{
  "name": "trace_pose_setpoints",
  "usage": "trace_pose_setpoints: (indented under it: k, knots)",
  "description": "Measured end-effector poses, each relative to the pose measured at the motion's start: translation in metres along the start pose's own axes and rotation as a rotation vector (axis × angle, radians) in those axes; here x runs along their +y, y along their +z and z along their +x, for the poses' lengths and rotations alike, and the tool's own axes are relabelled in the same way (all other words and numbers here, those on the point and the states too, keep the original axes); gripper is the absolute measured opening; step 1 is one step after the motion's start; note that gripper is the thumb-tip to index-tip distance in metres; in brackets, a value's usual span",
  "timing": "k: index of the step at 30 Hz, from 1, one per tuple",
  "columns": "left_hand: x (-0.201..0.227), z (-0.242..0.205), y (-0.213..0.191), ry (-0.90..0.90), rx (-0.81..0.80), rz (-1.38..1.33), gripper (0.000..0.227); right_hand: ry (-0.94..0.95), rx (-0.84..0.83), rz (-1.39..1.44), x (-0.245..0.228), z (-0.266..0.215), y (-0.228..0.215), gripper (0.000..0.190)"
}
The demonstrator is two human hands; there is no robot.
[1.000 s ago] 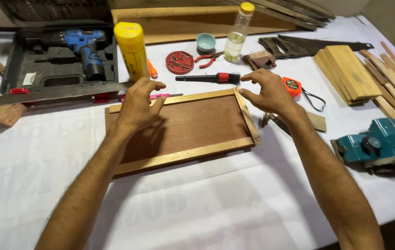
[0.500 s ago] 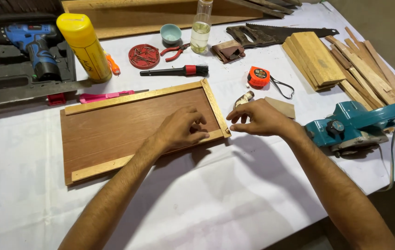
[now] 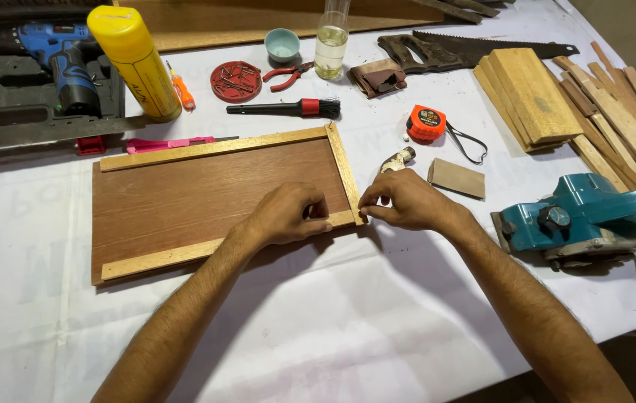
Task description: The person assembles a wooden frame around a plywood panel on a work table. They position thin wooden trim strips along the frame edges, hammer nails to secure them, measure the frame with a tape measure, mark and check trim pieces with a ruler and pencil, and press the strips into place by hand.
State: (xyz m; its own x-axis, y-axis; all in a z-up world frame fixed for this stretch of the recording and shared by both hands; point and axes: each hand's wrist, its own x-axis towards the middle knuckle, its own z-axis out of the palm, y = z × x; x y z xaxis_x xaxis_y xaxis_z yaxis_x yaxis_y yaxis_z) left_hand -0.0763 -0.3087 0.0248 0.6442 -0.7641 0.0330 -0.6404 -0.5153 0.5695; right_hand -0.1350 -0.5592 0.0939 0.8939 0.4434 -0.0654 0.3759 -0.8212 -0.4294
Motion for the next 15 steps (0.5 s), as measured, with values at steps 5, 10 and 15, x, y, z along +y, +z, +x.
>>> trace_pose_setpoints:
  k: [5, 10, 15]
  knots:
    - [0.005, 0.0, -0.007, -0.022, -0.004, -0.019, 0.029, 0.038, -0.005, 0.029, 0.002, 0.0, 0.004, 0.013]
    - [0.012, -0.001, -0.015, 0.012, 0.005, -0.042, 0.028, 0.074, -0.034, 0.014, 0.01, -0.004, 0.003, 0.015]
    - [0.01, -0.003, -0.012, 0.016, 0.024, -0.075, 0.03, 0.266, 0.111, -0.084, 0.038, -0.01, 0.003, 0.03]
